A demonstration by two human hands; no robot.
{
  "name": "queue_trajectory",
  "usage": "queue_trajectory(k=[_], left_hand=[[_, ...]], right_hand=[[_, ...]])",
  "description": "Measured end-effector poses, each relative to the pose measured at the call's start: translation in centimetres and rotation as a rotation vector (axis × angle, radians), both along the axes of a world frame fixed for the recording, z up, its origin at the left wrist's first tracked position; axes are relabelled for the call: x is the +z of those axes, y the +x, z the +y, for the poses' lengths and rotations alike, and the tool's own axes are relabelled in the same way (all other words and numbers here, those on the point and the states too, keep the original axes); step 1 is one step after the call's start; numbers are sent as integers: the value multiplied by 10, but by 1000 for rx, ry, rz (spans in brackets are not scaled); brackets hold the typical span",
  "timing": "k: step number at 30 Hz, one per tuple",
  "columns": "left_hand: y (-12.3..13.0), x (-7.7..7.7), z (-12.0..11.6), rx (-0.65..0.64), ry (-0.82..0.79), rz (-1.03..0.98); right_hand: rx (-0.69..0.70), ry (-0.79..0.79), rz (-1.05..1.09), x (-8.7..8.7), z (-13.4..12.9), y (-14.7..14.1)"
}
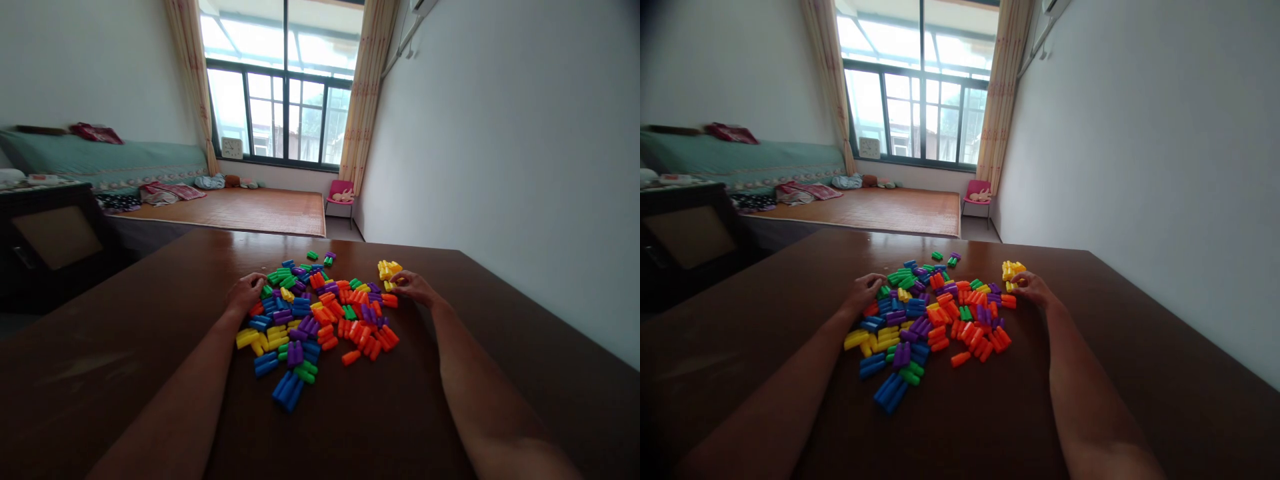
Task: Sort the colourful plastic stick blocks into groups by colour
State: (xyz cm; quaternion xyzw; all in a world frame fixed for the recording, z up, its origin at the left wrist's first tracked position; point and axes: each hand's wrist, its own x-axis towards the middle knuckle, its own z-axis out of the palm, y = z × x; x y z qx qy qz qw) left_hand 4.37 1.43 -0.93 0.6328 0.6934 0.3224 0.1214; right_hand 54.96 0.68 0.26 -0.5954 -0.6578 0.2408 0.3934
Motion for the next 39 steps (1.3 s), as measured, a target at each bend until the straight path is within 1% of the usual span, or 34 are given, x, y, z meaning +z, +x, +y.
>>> queue_trajectory(k=[3, 6, 8, 10, 11, 12, 13, 14, 16, 18, 19, 21, 23, 25, 30, 32, 34, 35, 37, 39], left_hand=[[0, 0, 1, 5, -12, 9], [0, 2, 0, -1, -14, 1], [1, 3, -1, -3, -20, 1], [1, 6, -3, 3, -31, 9], [2, 7, -4, 6, -32, 12], [2, 8, -5, 6, -32, 13], [2, 8, -6, 6, -29, 14], [2, 9, -6, 6, -27, 16], [3, 10, -7, 11, -24, 26], [3, 11, -7, 13, -23, 38], [3, 11, -7, 9, -22, 42], [3, 12, -7, -2, -18, 41], [3, 11, -7, -4, -16, 32], [3, 11, -6, -1, -17, 22], [1, 7, -5, 5, -16, 8], [1, 7, -4, 14, -17, 10], [0, 7, -5, 17, -24, 13], [0, 7, -5, 16, -28, 14], [0, 8, -6, 10, -28, 16], [0, 7, -6, 9, -23, 17]], right_hand=[[-6, -41, 2, -3, 1, -2], [-19, -89, -5, -1, 1, 1], [16, -172, -17, 3, 0, 12], [74, -282, -21, 5, -3, 30], [79, -327, -21, 5, -5, 40], [48, -349, -23, 4, -6, 51], [-23, -342, -34, 2, -7, 62], [-127, -303, -58, -2, -8, 71], [-368, -162, -129, -13, -5, 83], [-540, -15, -198, -26, 3, 86], [-588, 32, -218, -32, 9, 85], [-638, 74, -215, -40, 23, 79], [-640, 77, -188, -43, 37, 74], [-611, 74, -154, -44, 49, 70], [-516, 103, -83, -50, 68, 69], [-531, 126, -68, -53, 73, 70], [-544, 181, -60, -53, 79, 69], [-523, 213, -61, -51, 82, 67], [-423, 244, -79, -47, 88, 62], [-318, 215, -118, -44, 93, 55]])
